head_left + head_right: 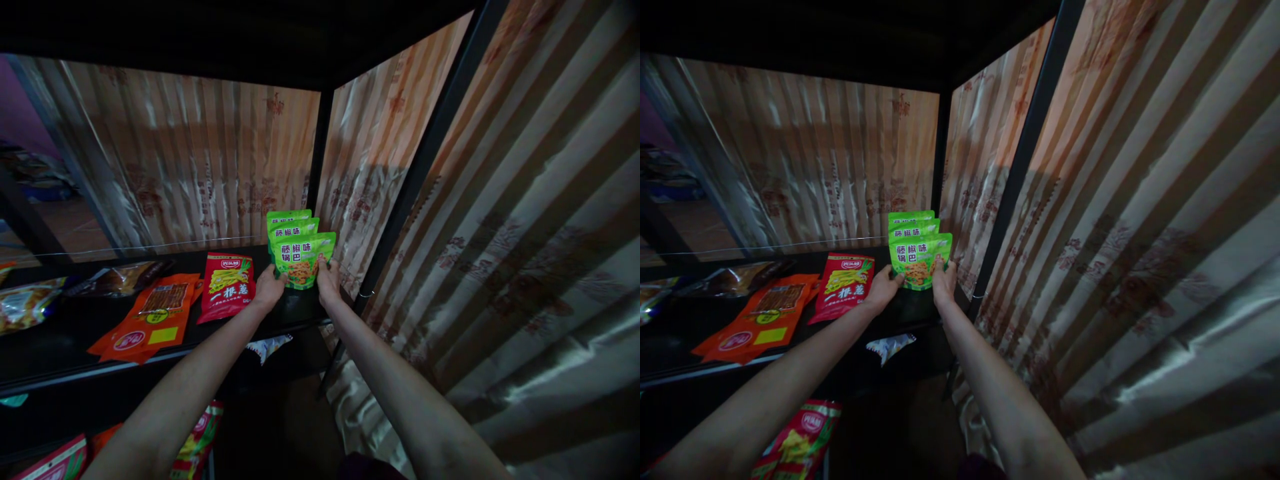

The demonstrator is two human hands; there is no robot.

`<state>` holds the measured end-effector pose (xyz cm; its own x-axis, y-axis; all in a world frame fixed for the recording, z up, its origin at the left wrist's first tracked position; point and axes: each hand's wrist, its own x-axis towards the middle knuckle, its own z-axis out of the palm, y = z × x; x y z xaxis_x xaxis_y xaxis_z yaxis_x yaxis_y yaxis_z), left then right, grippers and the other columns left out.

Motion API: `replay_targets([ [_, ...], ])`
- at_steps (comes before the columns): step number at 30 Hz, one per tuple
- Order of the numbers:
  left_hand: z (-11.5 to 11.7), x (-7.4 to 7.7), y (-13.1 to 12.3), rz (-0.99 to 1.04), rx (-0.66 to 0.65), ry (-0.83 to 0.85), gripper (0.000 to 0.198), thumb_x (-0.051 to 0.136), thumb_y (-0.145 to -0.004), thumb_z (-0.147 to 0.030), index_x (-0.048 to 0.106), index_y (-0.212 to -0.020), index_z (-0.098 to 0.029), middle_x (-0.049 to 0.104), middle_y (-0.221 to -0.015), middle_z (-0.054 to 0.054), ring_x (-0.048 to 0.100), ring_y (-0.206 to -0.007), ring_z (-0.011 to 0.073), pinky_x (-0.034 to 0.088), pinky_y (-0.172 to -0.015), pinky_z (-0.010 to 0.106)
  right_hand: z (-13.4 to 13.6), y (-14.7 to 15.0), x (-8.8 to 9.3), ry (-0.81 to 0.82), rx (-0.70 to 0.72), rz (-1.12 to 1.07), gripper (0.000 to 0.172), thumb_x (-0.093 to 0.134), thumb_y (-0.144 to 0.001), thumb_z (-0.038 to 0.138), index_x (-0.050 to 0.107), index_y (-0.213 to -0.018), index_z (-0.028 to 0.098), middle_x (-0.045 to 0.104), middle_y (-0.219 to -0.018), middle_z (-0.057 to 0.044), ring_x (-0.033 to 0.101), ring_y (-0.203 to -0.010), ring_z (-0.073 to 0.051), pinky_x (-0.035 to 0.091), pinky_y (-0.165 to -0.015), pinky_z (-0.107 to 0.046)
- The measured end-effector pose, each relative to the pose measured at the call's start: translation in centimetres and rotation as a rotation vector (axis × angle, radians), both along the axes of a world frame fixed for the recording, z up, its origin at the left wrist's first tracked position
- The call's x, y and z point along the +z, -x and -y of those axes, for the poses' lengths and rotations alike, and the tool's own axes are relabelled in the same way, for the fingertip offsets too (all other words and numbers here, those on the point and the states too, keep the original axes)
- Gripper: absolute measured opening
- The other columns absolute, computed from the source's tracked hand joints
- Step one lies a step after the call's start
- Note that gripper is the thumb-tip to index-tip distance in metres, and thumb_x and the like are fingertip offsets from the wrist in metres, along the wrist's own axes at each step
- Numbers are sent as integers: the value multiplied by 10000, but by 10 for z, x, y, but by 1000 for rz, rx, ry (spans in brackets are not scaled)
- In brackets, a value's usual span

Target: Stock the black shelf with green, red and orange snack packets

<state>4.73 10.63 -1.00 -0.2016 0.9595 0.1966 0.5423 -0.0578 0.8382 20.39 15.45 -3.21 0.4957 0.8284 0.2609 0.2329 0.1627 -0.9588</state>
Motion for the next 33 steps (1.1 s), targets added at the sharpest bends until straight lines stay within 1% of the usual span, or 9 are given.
replay_targets([
  [4, -11, 12, 4, -10, 67, -111, 656, 684, -713, -401, 476, -1277, -141, 568, -1272, 154, 526, -1179, 254, 416, -966, 366, -10, 2, 4, -31, 9, 13, 457, 455, -796, 533, 538, -1098, 200, 648, -1094, -88, 591, -1025, -234, 442, -861, -340],
  [7, -25, 16, 8, 158, -10, -87, 709, 731, -669, -402, 466, -1282, -163, 607, -1231, 133, 576, -1118, 236, 439, -946, 358, -21, 3, 12, -68, 35, 39, 481, 453, -810, 528, 541, -1154, 204, 641, -1143, -88, 586, -1059, -231, 432, -897, -347],
  [11, -40, 15, 10, 457, -148, -42, 681, 784, -620, -349, 519, -1224, -178, 668, -1143, 101, 633, -1017, 207, 477, -907, 342, -33, 4, 26, -76, 56, 61, 517, 480, -816, 524, 520, -1225, 211, 643, -1159, -85, 591, -1064, -218, 426, -914, -340],
  [14, -43, 12, 9, 564, -191, -17, 563, 820, -560, -340, 635, -1061, -160, 706, -1049, 97, 656, -960, 223, 489, -900, 362, -35, 7, 32, -61, 131, 74, 536, 493, -800, 574, 538, -1199, 219, 656, -1134, -70, 610, -1025, -204, 444, -887, -326],
  [18, -41, 6, 4, 714, -189, 17, 452, 813, -548, -341, 689, -931, -136, 727, -944, 100, 679, -879, 243, 523, -849, 384, -26, 13, 29, -80, 245, 42, 509, 488, -787, 610, 590, -1077, 205, 687, -1036, -55, 632, -952, -198, 470, -832, -312],
  [23, -33, 3, -2, 777, -114, -13, 378, 781, -588, -331, 688, -895, -131, 730, -887, 100, 687, -831, 249, 544, -809, 406, -8, 19, 30, -62, 211, 124, 428, 458, -811, 583, 607, -983, 221, 684, -964, -31, 622, -904, -189, 466, -810, -293],
  [27, -15, 27, 10, 940, -70, -69, 300, 755, -615, -265, 669, -862, -118, 730, -892, 96, 689, -819, 234, 545, -824, 408, 8, 22, 45, -93, 163, 214, 427, 441, -818, 583, 615, -944, 213, 662, -993, -49, 588, -958, -200, 441, -867, -311],
  [30, 1, 55, 43, 1035, -85, -87, 288, 711, -671, -212, 663, -942, -129, 729, -936, 85, 686, -865, 230, 546, -838, 424, 14, 23, 53, -151, 144, 184, 428, 408, -841, 560, 604, -1004, 216, 651, -1041, -47, 578, -986, -197, 427, -899, -318],
  [33, 14, 71, 87, 1072, -78, 148, 239, 624, -761, -200, 662, -984, -122, 733, -872, 102, 695, -836, 243, 563, -807, 445, 7, 23, 48, -76, 129, 87, 371, 425, -853, 454, 586, -1073, 202, 649, -1066, -54, 587, -999, -195, 431, -907, -317],
])
